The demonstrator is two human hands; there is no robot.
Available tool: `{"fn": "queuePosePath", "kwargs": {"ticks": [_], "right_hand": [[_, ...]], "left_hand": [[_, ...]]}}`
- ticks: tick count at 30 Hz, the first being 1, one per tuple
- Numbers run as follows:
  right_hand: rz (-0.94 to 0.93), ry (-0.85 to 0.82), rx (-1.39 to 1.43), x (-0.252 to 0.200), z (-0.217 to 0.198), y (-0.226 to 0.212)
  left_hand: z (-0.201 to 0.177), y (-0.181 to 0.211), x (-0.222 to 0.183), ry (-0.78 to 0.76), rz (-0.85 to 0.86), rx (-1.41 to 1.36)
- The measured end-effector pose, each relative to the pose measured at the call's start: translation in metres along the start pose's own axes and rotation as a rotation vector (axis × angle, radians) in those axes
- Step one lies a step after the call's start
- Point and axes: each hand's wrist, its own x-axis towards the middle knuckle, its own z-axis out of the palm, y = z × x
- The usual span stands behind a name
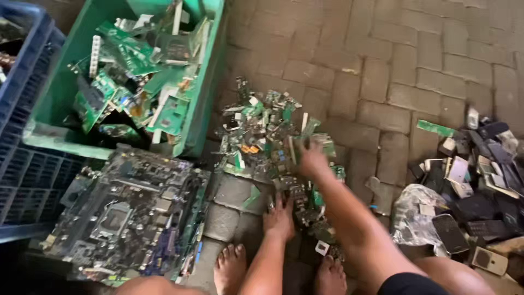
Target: The person sorts various circuit boards and electronic components from a pile on the floor into green and blue plastic crates by hand.
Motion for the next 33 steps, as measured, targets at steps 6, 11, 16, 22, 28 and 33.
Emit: {"fn": "queuePosePath", "kwargs": {"ticks": [6, 11, 16, 22, 28, 33], "right_hand": [[-0.051, 0.137, -0.135, -0.006, 0.052, -0.016], [-0.259, 0.12, 0.101, -0.049, 0.031, -0.049], [-0.079, 0.103, 0.292, -0.035, -0.004, -0.039], [0.286, 0.325, 0.271, 0.048, 0.033, 0.093], [0.214, 0.101, 0.237, 0.048, -0.008, 0.069], [0.297, 0.102, 0.508, 0.062, 0.012, 0.079]], "left_hand": [[0.018, -0.019, 0.016, 0.037, -0.029, 0.17], [-0.033, -0.008, -0.018, 0.35, -0.261, -0.53], [0.002, -0.042, 0.028, 0.524, -0.319, -0.469], [0.005, -0.031, 0.033, 0.694, -0.274, -0.45], [0.034, -0.037, 0.065, 0.831, -0.262, -0.508], [0.024, -0.039, 0.078, 1.057, -0.244, -0.594]]}}
